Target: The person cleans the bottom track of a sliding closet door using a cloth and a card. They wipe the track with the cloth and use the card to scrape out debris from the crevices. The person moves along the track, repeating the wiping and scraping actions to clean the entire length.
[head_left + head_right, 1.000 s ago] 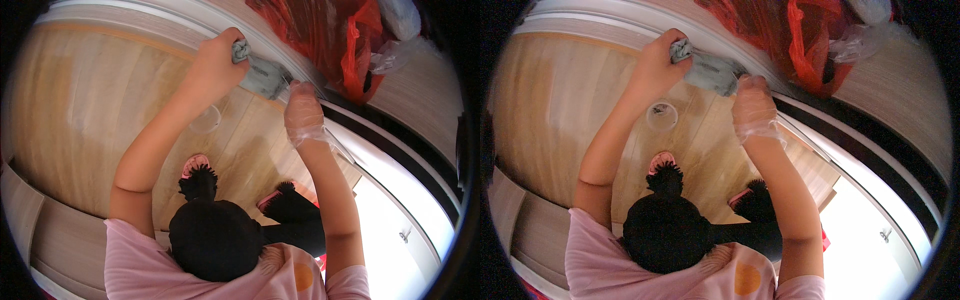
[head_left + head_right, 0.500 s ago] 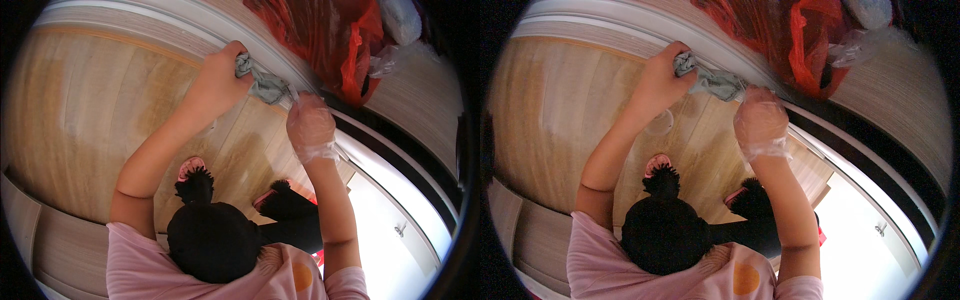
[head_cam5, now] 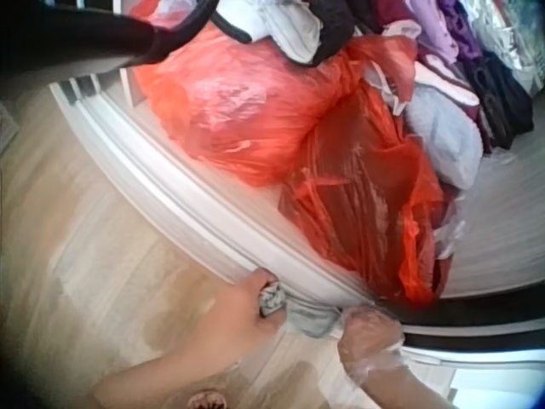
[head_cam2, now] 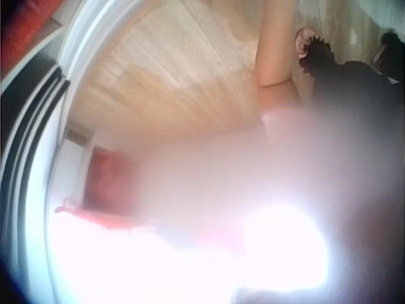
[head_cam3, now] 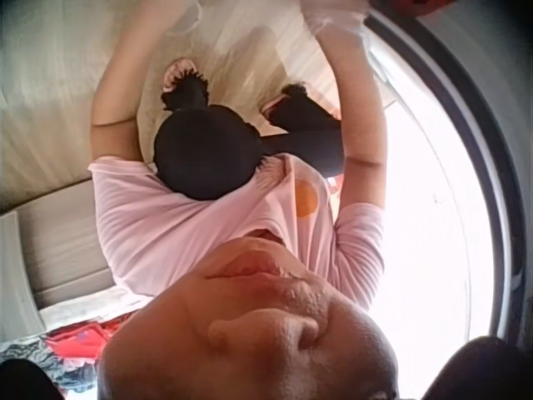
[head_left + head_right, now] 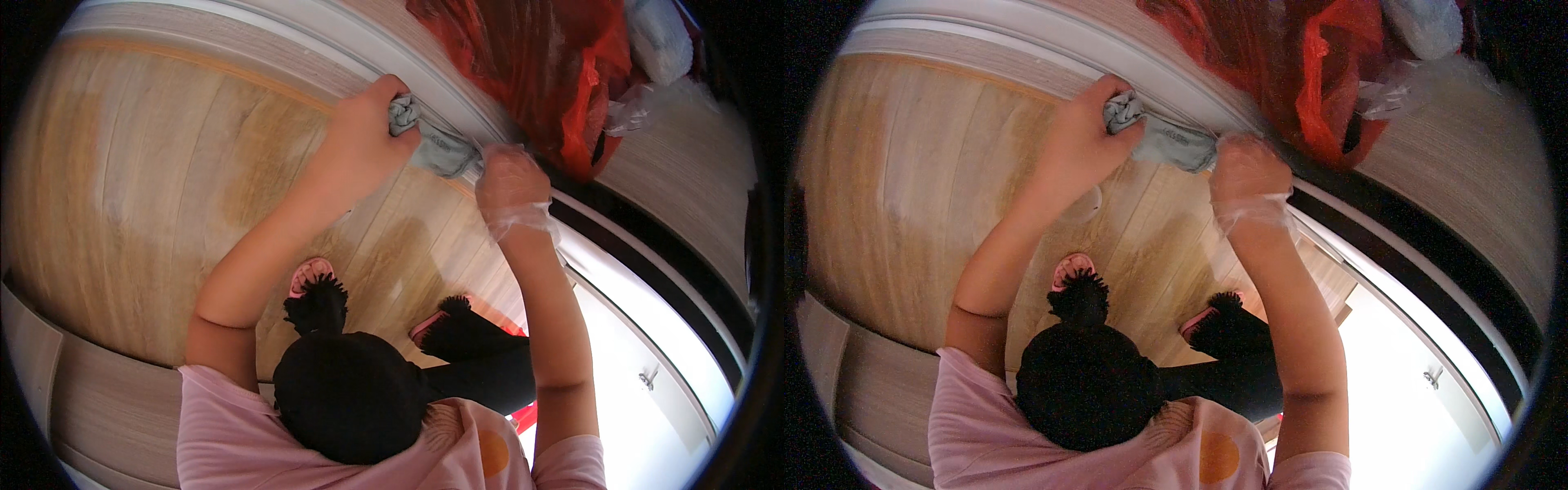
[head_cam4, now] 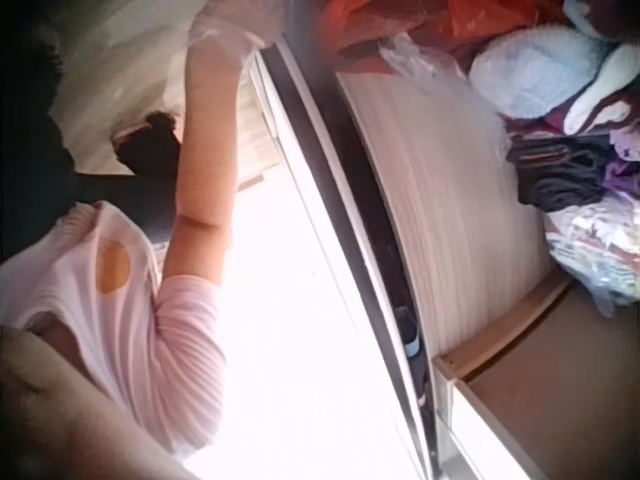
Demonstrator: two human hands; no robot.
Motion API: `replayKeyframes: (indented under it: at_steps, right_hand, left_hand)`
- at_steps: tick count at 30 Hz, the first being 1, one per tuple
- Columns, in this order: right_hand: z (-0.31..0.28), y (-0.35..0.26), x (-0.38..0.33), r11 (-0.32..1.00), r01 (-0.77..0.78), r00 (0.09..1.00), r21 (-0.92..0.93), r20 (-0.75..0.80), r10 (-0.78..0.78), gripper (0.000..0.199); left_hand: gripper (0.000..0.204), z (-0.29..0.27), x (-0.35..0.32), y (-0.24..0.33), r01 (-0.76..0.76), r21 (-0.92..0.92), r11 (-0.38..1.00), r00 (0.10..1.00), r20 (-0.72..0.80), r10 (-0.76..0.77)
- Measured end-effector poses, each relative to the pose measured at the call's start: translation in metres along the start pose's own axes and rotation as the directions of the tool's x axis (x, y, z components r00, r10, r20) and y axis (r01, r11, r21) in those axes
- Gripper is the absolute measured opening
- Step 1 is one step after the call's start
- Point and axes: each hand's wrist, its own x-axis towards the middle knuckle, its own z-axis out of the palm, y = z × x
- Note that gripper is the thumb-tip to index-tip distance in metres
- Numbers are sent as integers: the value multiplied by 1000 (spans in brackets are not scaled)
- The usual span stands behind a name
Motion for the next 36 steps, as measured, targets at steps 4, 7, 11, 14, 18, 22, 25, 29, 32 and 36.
replayKeyframes:
  at_steps: [4, 7, 11, 14, 18, 22, 25, 29, 32, 36]
  right_hand:
    - [-4, -1, 5, 999, -7, 995, -40, 101, 11, 9]
    - [-11, 4, 9, 999, -17, 988, -45, 152, 24, 13]
    - [-44, 22, 29, 993, -57, 948, -106, 306, 87, 25]
    - [-54, 23, 51, 988, 17, 856, -155, 514, 65, 28]
    - [-46, 17, 69, 974, 108, 763, -197, 645, 46, 29]
    - [-50, 5, 81, 918, 318, 665, -238, 746, -37, 29]
    - [-37, 14, 86, 873, 446, 593, -196, 796, -124, 26]
    - [-42, 8, 92, 871, 424, 620, -249, 780, -79, 21]
    - [-39, 14, 96, 983, -27, 537, -183, 827, 169, 15]
    - [-21, 56, 93, 993, -69, 455, 95, 889, -53, 6]
  left_hand:
    - [32, 5, -5, -1, -30, 20, 999, 999, -16, 30]
    - [31, 3, -8, 0, 11, -14, 1000, 1000, 15, -10]
    - [27, 5, -12, -1, 58, -68, 996, 998, 35, -56]
    - [29, 9, -11, -2, 33, -83, 996, 999, 19, -31]
    - [32, 9, -9, -8, 10, -104, 995, 1000, -3, -11]
    - [32, 6, -9, -3, 18, -82, 996, 1000, -1, -18]
    - [31, 3, -10, 2, 8, -77, 997, 1000, -5, -8]
    - [30, 1, -12, -2, 1, -89, 996, 1000, -26, -3]
    - [29, 0, -13, -4, 15, -133, 991, 1000, -23, -18]
    - [27, 6, -11, -10, -55, -144, 988, 998, -46, 49]
